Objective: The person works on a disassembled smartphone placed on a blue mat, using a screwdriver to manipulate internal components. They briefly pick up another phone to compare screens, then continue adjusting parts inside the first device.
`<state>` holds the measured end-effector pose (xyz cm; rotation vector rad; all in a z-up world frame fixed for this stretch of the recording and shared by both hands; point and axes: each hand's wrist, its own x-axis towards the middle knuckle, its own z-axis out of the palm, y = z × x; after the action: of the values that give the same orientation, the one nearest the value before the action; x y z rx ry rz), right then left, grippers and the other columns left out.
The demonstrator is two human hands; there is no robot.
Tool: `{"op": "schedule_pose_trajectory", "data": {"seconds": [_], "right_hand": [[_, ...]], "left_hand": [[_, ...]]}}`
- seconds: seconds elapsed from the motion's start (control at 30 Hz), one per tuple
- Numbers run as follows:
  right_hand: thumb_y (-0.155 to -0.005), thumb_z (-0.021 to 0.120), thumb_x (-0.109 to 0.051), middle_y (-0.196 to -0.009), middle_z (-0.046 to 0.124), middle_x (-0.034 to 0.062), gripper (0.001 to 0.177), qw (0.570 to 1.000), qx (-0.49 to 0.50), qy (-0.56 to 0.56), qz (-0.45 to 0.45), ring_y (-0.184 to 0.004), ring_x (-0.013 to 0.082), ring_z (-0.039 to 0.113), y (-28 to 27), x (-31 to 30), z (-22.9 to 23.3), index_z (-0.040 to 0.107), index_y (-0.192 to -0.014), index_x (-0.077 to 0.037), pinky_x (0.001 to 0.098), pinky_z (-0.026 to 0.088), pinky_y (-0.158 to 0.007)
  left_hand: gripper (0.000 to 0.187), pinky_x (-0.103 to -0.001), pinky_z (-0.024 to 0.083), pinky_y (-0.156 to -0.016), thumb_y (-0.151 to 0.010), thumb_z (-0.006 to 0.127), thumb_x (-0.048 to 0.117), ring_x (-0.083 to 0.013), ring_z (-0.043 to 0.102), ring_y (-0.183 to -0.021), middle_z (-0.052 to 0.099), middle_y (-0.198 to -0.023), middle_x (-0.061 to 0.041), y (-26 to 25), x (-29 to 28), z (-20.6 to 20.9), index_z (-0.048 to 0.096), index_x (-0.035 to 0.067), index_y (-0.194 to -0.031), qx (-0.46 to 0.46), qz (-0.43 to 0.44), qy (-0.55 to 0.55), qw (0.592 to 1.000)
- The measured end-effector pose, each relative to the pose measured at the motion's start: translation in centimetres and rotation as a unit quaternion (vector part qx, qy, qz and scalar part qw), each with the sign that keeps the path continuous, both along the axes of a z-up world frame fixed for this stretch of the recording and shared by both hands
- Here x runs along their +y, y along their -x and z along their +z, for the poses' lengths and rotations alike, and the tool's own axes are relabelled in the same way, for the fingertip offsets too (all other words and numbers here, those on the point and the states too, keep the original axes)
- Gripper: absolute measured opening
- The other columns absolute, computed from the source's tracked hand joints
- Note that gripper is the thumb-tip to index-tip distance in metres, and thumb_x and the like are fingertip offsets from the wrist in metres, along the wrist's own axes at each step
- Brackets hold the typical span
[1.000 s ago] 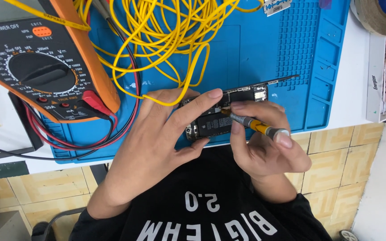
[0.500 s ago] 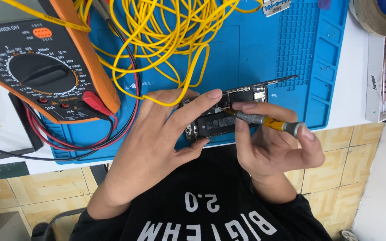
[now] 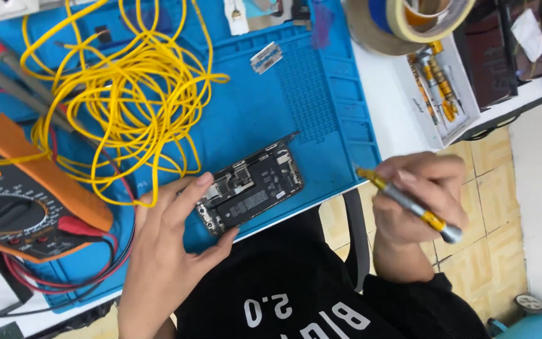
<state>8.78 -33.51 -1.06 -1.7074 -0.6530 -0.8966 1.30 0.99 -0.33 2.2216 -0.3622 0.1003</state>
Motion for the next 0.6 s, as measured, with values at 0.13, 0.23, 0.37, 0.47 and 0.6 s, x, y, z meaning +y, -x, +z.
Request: {"op": "schedule_pose_trajectory", "data": {"seconds": [0.13, 0.23, 0.37, 0.47, 0.6], "right_hand": [[-0.105, 0.088, -0.019, -0.120, 0.073, 0.0222, 0.033, 0.945, -0.024, 0.322, 0.058, -0.093, 0.0268, 0.068, -5.1, -1.8, 2.9, 0.078, -0.133, -0.006, 0.0350, 0.055, -0.077], [-0.111, 0.089, -0.023, -0.137, 0.075, 0.0252, 0.035, 0.876, -0.038, 0.476, 0.075, -0.123, 0.0418, 0.073, -8.0, -1.0, 4.1, 0.078, -0.142, -0.011, 0.0503, 0.061, -0.102], [-0.118, 0.077, -0.014, -0.149, 0.077, 0.0213, 0.029, 0.816, -0.057, 0.569, 0.085, -0.136, 0.0390, 0.071, -9.8, -0.6, 4.5, 0.077, -0.148, -0.014, 0.0495, 0.049, -0.111], [-0.119, 0.073, -0.005, -0.146, 0.079, 0.0194, 0.027, 0.815, -0.071, 0.569, 0.086, -0.132, 0.0357, 0.073, -10.2, -0.1, 4.4, 0.080, -0.144, -0.012, 0.0488, 0.049, -0.114], [-0.118, 0.079, -0.006, -0.147, 0.079, 0.0177, 0.030, 0.807, -0.069, 0.581, 0.076, -0.135, 0.0352, 0.072, -10.1, -0.1, 4.2, 0.078, -0.147, -0.013, 0.0503, 0.050, -0.115]], "left_hand": [[0.092, -0.053, 0.045, -0.118, -0.089, 0.096, 0.025, -0.0316, 0.065, -0.137, 0.067, -0.154, -0.012, 0.4, 0.0, -0.5, 0.044, 0.012, -0.164, 0.012, 0.019, -0.022, 1.000], [0.094, -0.053, 0.046, -0.120, -0.087, 0.097, 0.026, -0.0316, 0.063, -0.137, 0.066, -0.153, -0.012, 0.4, 0.0, -0.5, 0.045, 0.013, -0.164, 0.019, 0.025, -0.023, 0.999], [0.092, -0.052, 0.045, -0.120, -0.089, 0.097, 0.027, -0.0319, 0.065, -0.136, 0.066, -0.149, -0.012, 0.3, 0.0, -0.3, 0.045, 0.011, -0.162, 0.007, 0.020, -0.022, 1.000], [0.092, -0.053, 0.045, -0.122, -0.089, 0.096, 0.028, -0.0324, 0.063, -0.137, 0.065, -0.150, -0.013, 0.3, 0.1, -0.4, 0.044, 0.011, -0.163, 0.018, 0.014, -0.020, 1.000], [0.092, -0.052, 0.045, -0.121, -0.091, 0.095, 0.028, -0.0311, 0.064, -0.138, 0.065, -0.152, -0.012, 0.4, 0.1, -0.3, 0.043, 0.012, -0.164, 0.010, 0.012, -0.022, 1.000]]}}
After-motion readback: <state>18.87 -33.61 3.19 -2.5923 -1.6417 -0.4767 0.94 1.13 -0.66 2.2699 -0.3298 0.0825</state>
